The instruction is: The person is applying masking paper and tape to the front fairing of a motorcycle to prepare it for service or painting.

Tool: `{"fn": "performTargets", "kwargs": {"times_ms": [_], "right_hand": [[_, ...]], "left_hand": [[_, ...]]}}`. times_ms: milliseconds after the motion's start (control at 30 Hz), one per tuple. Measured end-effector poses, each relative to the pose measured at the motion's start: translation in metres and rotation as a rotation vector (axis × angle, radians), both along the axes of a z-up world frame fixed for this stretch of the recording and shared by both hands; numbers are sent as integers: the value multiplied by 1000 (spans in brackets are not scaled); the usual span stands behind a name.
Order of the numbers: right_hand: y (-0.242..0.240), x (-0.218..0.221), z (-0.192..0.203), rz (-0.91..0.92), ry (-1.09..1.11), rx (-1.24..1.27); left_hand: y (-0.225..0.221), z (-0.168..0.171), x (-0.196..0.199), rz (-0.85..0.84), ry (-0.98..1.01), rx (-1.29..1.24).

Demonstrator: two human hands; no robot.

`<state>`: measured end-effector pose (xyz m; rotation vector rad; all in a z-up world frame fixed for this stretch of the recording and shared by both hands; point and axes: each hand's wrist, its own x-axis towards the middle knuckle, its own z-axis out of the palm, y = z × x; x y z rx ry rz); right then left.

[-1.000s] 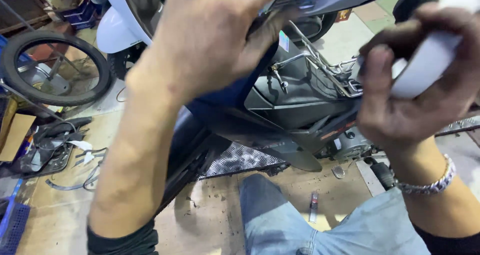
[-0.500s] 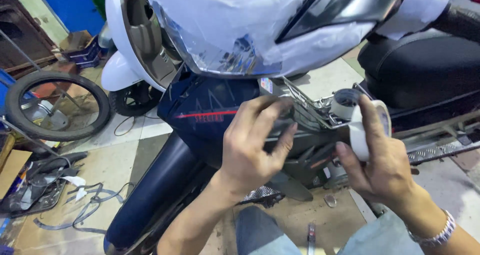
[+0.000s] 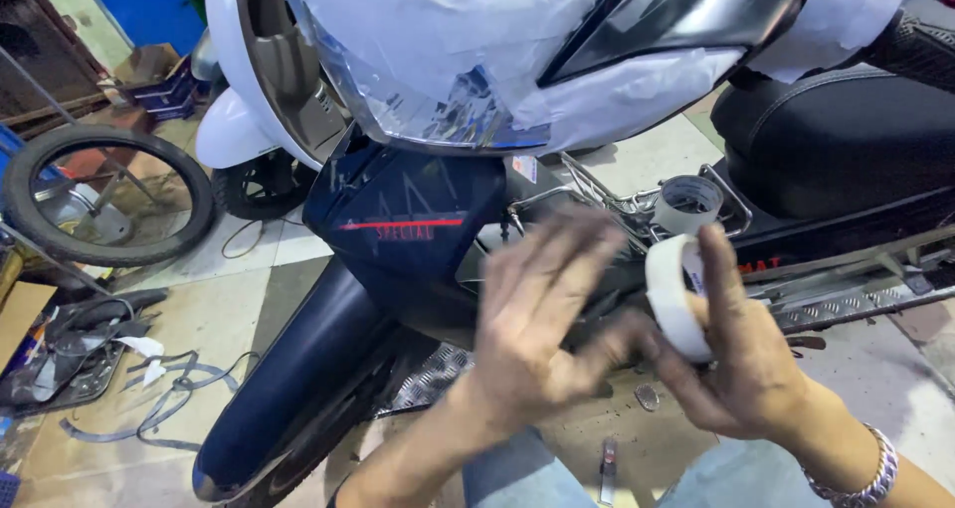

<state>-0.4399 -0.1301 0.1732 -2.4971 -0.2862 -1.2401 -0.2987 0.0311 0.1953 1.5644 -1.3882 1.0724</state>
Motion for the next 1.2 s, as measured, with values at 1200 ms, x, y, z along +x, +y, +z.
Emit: {"fn": "performTargets", "kwargs": {"times_ms": [1200], "right_hand": [[12, -90, -22, -350, -184, 512]], "left_hand": [[-41, 20, -30, -628, 809, -67]]}}
